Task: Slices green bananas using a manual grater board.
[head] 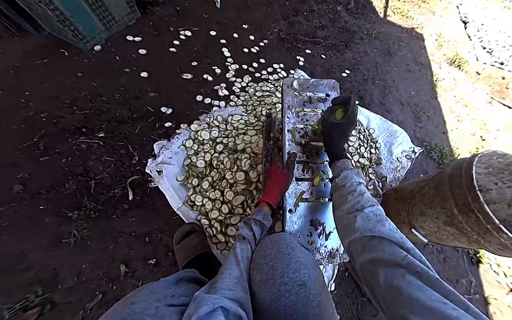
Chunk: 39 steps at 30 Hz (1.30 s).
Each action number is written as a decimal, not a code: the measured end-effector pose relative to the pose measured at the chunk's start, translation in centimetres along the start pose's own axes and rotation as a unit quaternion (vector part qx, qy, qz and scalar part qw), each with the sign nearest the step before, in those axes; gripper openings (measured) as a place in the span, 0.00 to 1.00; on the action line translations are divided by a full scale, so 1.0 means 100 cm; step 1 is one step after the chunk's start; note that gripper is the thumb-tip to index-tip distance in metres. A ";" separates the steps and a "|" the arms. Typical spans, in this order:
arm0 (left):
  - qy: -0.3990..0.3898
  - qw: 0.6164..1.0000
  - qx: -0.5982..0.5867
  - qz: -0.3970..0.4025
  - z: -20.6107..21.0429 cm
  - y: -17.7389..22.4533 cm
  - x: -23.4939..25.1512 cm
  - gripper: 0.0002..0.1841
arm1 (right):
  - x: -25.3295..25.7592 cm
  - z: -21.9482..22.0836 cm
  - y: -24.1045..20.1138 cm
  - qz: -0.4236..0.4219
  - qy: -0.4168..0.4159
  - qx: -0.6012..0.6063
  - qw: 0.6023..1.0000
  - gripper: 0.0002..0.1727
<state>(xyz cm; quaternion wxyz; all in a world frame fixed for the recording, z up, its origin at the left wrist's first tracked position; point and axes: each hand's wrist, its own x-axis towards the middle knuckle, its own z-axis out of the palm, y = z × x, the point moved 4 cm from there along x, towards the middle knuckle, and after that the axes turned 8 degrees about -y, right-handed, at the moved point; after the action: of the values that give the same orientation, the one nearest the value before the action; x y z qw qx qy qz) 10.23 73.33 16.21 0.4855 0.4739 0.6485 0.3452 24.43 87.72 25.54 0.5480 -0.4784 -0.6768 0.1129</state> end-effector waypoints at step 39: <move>-0.001 1.000 -0.006 0.012 0.001 -0.003 0.004 0.41 | -0.118 -0.063 -0.039 0.107 -0.151 0.039 0.982 0.38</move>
<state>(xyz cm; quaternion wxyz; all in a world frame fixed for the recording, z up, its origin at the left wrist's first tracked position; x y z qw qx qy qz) 10.18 73.64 15.83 0.4851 0.4790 0.6402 0.3541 27.02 74.28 23.02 0.4422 -0.5036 -0.6920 0.2682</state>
